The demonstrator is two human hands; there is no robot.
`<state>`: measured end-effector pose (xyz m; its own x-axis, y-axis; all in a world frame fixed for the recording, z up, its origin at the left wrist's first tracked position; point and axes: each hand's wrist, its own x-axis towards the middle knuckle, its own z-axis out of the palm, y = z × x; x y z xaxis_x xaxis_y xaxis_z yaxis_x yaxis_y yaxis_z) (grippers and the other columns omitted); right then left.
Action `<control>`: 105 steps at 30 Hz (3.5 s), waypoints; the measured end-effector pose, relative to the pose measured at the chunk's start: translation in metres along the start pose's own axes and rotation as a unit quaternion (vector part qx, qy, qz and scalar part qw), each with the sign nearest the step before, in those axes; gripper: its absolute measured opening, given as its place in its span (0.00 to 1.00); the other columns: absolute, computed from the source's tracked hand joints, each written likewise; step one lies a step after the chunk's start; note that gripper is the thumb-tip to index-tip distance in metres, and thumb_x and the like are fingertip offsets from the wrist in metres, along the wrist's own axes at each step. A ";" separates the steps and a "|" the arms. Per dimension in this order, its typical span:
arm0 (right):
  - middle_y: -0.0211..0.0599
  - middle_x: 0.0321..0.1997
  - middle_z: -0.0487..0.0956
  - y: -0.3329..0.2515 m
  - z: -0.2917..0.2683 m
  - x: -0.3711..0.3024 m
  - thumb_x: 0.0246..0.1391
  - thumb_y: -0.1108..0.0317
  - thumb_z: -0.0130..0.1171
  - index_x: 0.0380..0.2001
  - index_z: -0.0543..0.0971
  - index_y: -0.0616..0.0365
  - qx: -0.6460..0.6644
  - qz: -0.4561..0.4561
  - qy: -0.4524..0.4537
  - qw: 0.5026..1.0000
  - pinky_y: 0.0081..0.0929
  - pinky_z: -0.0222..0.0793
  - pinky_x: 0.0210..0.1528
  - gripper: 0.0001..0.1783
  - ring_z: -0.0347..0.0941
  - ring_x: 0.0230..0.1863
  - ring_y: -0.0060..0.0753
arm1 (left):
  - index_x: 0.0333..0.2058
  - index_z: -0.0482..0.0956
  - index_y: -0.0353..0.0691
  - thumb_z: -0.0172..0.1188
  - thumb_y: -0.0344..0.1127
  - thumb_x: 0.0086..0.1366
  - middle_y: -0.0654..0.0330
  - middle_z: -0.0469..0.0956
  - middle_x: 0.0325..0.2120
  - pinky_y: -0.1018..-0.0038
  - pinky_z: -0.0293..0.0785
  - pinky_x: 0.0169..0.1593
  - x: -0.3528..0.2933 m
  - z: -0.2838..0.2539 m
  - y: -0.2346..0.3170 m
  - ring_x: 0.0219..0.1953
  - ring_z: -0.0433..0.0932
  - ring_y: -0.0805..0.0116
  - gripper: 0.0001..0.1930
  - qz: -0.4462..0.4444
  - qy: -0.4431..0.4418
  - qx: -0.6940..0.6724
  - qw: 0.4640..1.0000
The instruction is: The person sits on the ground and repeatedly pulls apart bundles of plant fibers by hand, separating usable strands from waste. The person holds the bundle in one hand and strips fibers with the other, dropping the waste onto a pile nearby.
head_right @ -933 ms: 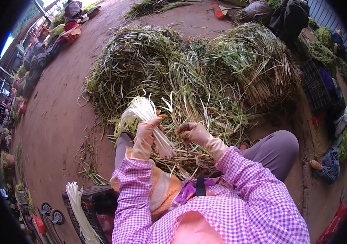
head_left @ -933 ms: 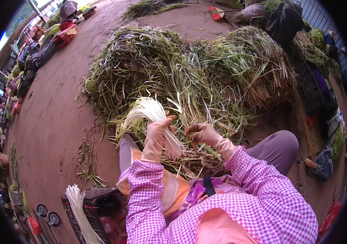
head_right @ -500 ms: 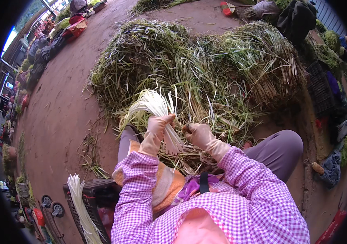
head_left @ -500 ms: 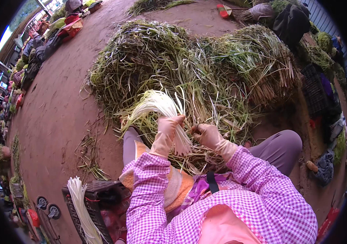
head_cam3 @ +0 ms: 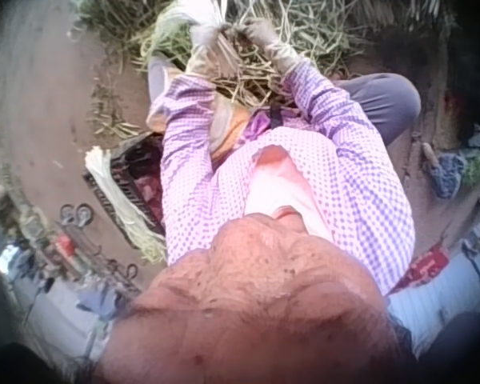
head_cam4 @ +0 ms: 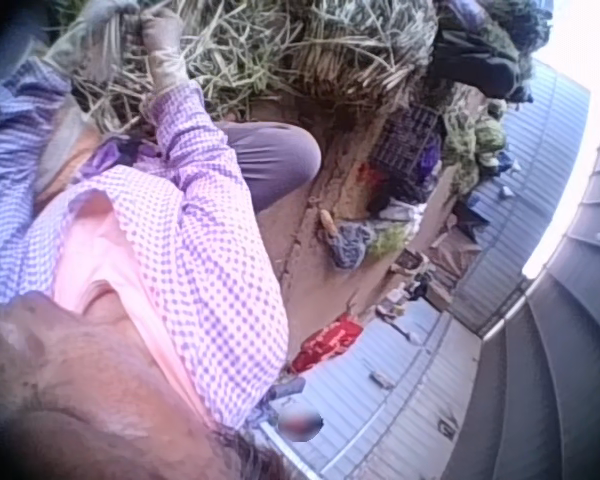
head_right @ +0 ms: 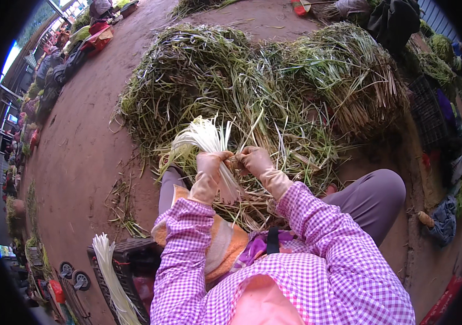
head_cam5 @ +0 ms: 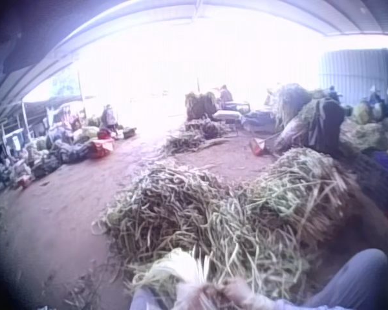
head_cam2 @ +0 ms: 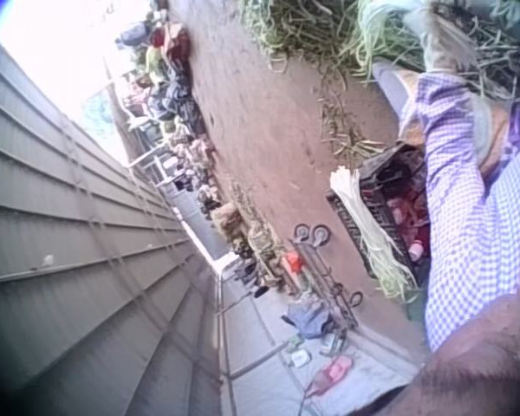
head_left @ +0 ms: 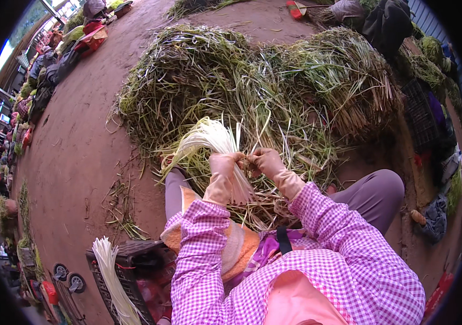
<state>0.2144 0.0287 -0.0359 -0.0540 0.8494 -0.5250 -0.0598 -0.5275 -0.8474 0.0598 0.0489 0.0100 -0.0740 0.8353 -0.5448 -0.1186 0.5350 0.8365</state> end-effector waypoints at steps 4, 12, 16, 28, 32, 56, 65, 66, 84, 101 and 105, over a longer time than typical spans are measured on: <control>0.39 0.30 0.82 0.032 -0.059 -0.019 0.60 0.71 0.58 0.39 0.80 0.64 -0.038 0.115 0.092 0.988 0.20 0.75 0.18 0.08 0.77 0.21 0.25 | 0.32 0.83 0.28 0.62 0.26 0.62 0.56 0.82 0.22 0.80 0.77 0.22 -0.008 -0.017 0.017 0.18 0.76 0.74 0.06 0.049 -0.026 -0.008 0.998; 0.36 0.43 0.83 -0.035 -0.046 -0.017 0.62 0.58 0.58 0.51 0.79 0.50 -0.176 -0.029 0.040 0.983 0.23 0.73 0.24 0.17 0.74 0.22 0.22 | 0.34 0.83 0.26 0.60 0.26 0.63 0.54 0.82 0.24 0.78 0.78 0.25 -0.015 -0.021 0.026 0.20 0.78 0.71 0.07 0.025 -0.079 -0.055 0.995; 0.39 0.33 0.83 -0.062 0.013 -0.009 0.61 0.64 0.59 0.41 0.81 0.60 0.006 -0.025 -0.073 0.997 0.20 0.76 0.23 0.12 0.77 0.23 0.21 | 0.29 0.83 0.26 0.62 0.24 0.58 0.52 0.82 0.23 0.76 0.73 0.23 -0.007 -0.010 0.013 0.18 0.76 0.69 0.05 0.047 -0.049 0.014 0.998; 0.35 0.28 0.84 -0.087 -0.074 -0.032 0.61 0.60 0.58 0.33 0.82 0.61 0.091 -0.223 0.065 0.968 0.18 0.79 0.25 0.13 0.81 0.27 0.25 | 0.40 0.75 0.25 0.65 0.25 0.56 0.49 0.82 0.28 0.76 0.80 0.24 0.010 -0.015 0.013 0.21 0.82 0.67 0.14 -0.063 0.009 0.331 0.942; 0.35 0.27 0.83 -0.087 -0.046 -0.025 0.61 0.62 0.59 0.32 0.81 0.60 0.108 -0.179 0.037 0.977 0.19 0.76 0.20 0.12 0.80 0.24 0.25 | 0.37 0.79 0.28 0.71 0.30 0.54 0.55 0.81 0.19 0.76 0.75 0.21 -0.011 -0.025 0.035 0.17 0.78 0.70 0.14 -0.006 -0.030 0.141 0.989; 0.35 0.35 0.84 0.052 -0.144 -0.016 0.50 0.66 0.65 0.39 0.85 0.55 -0.817 0.283 -0.199 0.462 0.42 0.75 0.37 0.12 0.79 0.30 0.37 | 0.39 0.77 0.23 0.52 0.29 0.69 0.53 0.78 0.28 0.75 0.80 0.32 0.007 -0.085 0.049 0.25 0.76 0.69 0.11 0.126 -0.056 -0.207 0.969; 0.38 0.56 0.78 -0.078 -0.012 -0.040 0.57 0.51 0.61 0.65 0.67 0.45 -0.235 -0.077 -0.164 0.955 0.26 0.76 0.38 0.33 0.76 0.32 0.26 | 0.40 0.76 0.24 0.56 0.28 0.68 0.51 0.79 0.32 0.69 0.84 0.38 0.015 -0.079 0.042 0.29 0.79 0.66 0.10 0.063 -0.118 -0.219 0.967; 0.36 0.54 0.80 -0.079 0.007 -0.042 0.58 0.52 0.61 0.62 0.71 0.47 -0.265 -0.093 -0.171 0.944 0.27 0.76 0.37 0.30 0.78 0.36 0.29 | 0.40 0.76 0.23 0.55 0.28 0.68 0.50 0.79 0.32 0.70 0.84 0.38 0.012 -0.076 0.040 0.30 0.79 0.66 0.10 0.076 -0.124 -0.208 0.967; 0.45 0.61 0.73 -0.042 -0.047 -0.048 0.56 0.48 0.60 0.69 0.59 0.39 -0.435 -0.109 -0.087 0.890 0.38 0.71 0.58 0.39 0.76 0.53 0.43 | 0.40 0.77 0.22 0.53 0.27 0.69 0.52 0.77 0.29 0.73 0.80 0.38 0.012 -0.073 0.044 0.29 0.77 0.67 0.11 0.097 -0.045 -0.202 0.974; 0.37 0.35 0.83 -0.026 -0.027 0.026 0.65 0.51 0.52 0.50 0.77 0.60 -0.064 -0.011 -0.156 0.986 0.22 0.75 0.25 0.23 0.77 0.24 0.23 | 0.46 0.77 0.26 0.51 0.29 0.69 0.56 0.78 0.27 0.76 0.80 0.37 -0.011 -0.041 0.035 0.28 0.76 0.70 0.13 0.060 -0.090 -0.222 0.969; 0.39 0.39 0.83 -0.013 -0.043 0.096 0.58 0.37 0.51 0.54 0.74 0.53 -0.529 0.003 0.180 0.830 0.26 0.77 0.28 0.33 0.81 0.33 0.28 | 0.57 0.66 0.28 0.54 0.25 0.67 0.49 0.80 0.42 0.78 0.82 0.43 0.004 -0.059 0.062 0.36 0.79 0.71 0.21 0.214 -0.041 -0.335 0.917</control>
<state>0.2531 0.1172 -0.0787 0.2611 0.8961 -0.3590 0.8572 -0.3862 -0.3406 -0.0066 0.0778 0.0557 -0.1855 0.9718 -0.1457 -0.6795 -0.0198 0.7334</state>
